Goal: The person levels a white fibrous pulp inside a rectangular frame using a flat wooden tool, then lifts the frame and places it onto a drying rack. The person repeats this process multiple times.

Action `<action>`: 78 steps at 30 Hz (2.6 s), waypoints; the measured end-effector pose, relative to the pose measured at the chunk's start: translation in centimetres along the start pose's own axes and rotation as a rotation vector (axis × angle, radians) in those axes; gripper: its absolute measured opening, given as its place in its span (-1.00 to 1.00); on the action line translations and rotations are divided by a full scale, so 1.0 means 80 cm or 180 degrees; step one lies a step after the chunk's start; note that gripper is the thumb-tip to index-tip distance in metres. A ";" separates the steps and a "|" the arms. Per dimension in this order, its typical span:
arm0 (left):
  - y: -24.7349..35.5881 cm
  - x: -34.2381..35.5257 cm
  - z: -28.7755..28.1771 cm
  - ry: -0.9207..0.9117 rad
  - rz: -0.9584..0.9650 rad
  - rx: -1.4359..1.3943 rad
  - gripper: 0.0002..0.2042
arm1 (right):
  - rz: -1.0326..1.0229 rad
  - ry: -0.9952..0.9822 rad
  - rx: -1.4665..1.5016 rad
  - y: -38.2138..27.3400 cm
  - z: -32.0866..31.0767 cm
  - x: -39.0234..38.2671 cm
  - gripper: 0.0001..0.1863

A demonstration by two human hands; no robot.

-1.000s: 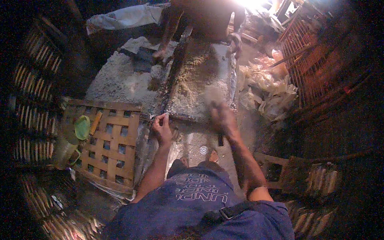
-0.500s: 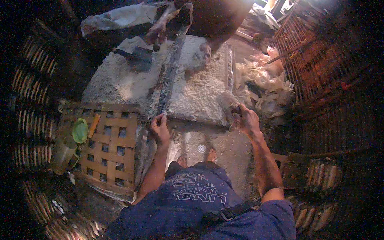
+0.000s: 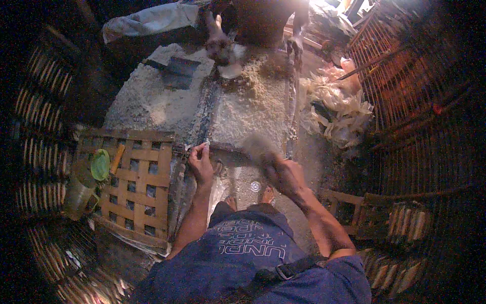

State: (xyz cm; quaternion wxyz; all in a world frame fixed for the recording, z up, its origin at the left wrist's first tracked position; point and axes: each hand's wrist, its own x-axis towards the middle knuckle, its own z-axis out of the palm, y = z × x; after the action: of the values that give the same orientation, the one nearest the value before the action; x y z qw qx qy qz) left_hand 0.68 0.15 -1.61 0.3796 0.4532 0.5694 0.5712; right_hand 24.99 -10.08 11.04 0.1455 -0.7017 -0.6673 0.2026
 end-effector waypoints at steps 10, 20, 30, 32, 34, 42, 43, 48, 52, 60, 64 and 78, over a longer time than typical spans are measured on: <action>0.003 0.006 0.007 0.0075 -0.0006 -0.0160 -0.82 | 0.0767 0.0402 0.1497 0.051 -0.060 -0.015 -0.62; 0.008 0.000 0.007 0.0116 -0.0086 -0.0160 -0.81 | 0.0190 0.1248 0.0598 0.066 -0.030 0.080 -0.48; 0.003 0.012 0.007 0.0041 -0.0069 -0.0305 -0.85 | 0.0405 0.0579 0.0908 0.007 0.015 0.130 -0.42; 0.001 0.003 0.003 0.0097 -0.0071 -0.0124 -0.84 | 0.0335 0.0500 0.0840 0.000 0.016 0.125 -0.40; -0.006 0.001 -0.002 0.0163 -0.0026 0.0050 -0.83 | 0.0001 0.0816 0.0869 -0.004 0.032 0.134 -0.33; -0.013 -0.008 -0.006 -0.0027 -0.0289 -0.0344 -0.82 | -0.0638 0.0949 0.0621 -0.029 0.095 0.163 -0.35; -0.015 -0.008 -0.008 0.0040 -0.0262 -0.0403 -0.82 | -0.0458 0.0740 0.0677 -0.074 0.079 0.165 -0.37; -0.008 -0.010 -0.008 -0.0041 -0.0195 -0.0463 -0.84 | 0.0148 0.0302 0.0513 -0.118 0.097 0.187 -0.48; -0.029 0.013 -0.002 0.0008 -0.0102 -0.0381 -0.83 | 0.0232 0.0083 0.0052 -0.108 0.088 0.228 -0.56; -0.017 -0.006 -0.012 0.0087 0.0006 -0.0126 -0.85 | -0.0573 0.0082 -0.0430 -0.162 0.058 0.230 -0.59; -0.005 -0.005 0.002 0.0088 0.0046 -0.0219 -0.85 | -0.0543 0.0251 -0.0504 -0.172 0.048 0.254 -0.54; -0.021 -0.020 -0.014 0.0016 -0.0348 -0.0221 -0.83 | -0.0119 0.0151 -0.0291 0.022 0.017 0.254 -0.49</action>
State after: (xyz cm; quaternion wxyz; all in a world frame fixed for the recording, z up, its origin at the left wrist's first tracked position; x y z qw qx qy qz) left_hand -0.06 -1.60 -3.34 0.4242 0.4065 0.5742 0.5702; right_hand 26.47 9.93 7.20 0.1328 -0.6996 -0.6853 0.1525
